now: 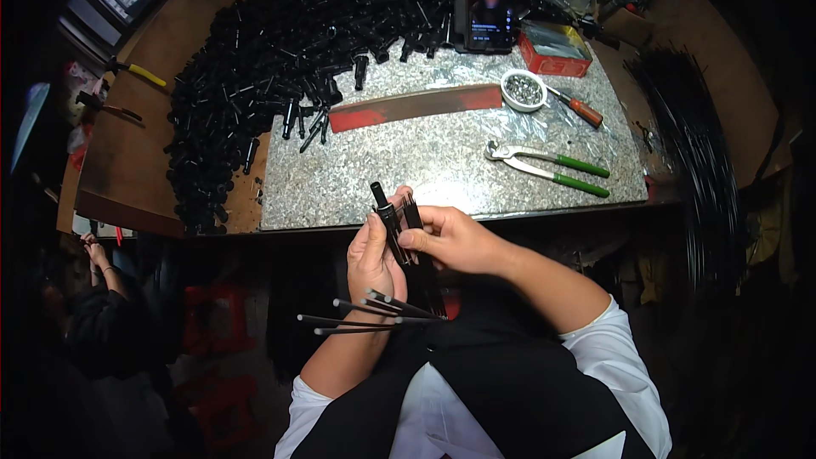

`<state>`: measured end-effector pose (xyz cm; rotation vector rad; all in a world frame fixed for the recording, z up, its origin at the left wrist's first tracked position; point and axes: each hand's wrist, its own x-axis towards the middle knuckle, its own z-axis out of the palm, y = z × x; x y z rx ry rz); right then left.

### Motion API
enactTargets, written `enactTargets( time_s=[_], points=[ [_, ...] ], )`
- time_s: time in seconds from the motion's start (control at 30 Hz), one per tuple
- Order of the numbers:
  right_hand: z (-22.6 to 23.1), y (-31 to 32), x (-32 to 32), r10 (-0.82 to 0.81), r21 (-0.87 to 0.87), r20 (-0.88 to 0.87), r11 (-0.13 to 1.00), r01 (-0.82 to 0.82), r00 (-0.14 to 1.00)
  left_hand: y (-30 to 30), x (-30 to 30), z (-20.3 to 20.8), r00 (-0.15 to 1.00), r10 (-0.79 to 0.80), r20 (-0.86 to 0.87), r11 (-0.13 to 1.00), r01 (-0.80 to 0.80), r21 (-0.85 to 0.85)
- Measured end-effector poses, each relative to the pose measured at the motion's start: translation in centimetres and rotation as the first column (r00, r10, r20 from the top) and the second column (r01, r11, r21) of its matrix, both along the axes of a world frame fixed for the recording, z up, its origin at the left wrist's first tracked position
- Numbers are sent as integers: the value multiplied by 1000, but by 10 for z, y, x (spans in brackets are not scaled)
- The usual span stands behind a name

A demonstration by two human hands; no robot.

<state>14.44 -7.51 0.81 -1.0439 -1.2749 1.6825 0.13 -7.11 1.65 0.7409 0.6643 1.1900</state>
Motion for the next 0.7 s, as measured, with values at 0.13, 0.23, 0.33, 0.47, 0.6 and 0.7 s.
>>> enactTargets(
  time_s=[0.13,0.23,0.33,0.47,0.6,0.7],
  points=[
    [24,-11,-6,-104,265,294,964,24,950,2,-1,1,1000,-9,16,999,9,-35],
    [28,-8,-5,-78,287,379,957,-37,922,5,-2,1,997,-60,50,994,64,-93],
    [22,-5,-2,-31,272,459,956,-108,888,10,-5,-2,990,-138,36,988,140,-67],
    [59,9,24,177,157,795,864,-478,581,15,-11,-2,969,-232,80,970,237,-60],
    [87,43,58,86,216,849,844,-491,521,18,-17,-2,924,-291,249,948,314,-56],
    [77,94,77,-390,594,771,726,-347,504,19,-13,-4,910,-306,280,937,339,-78]
  ],
)
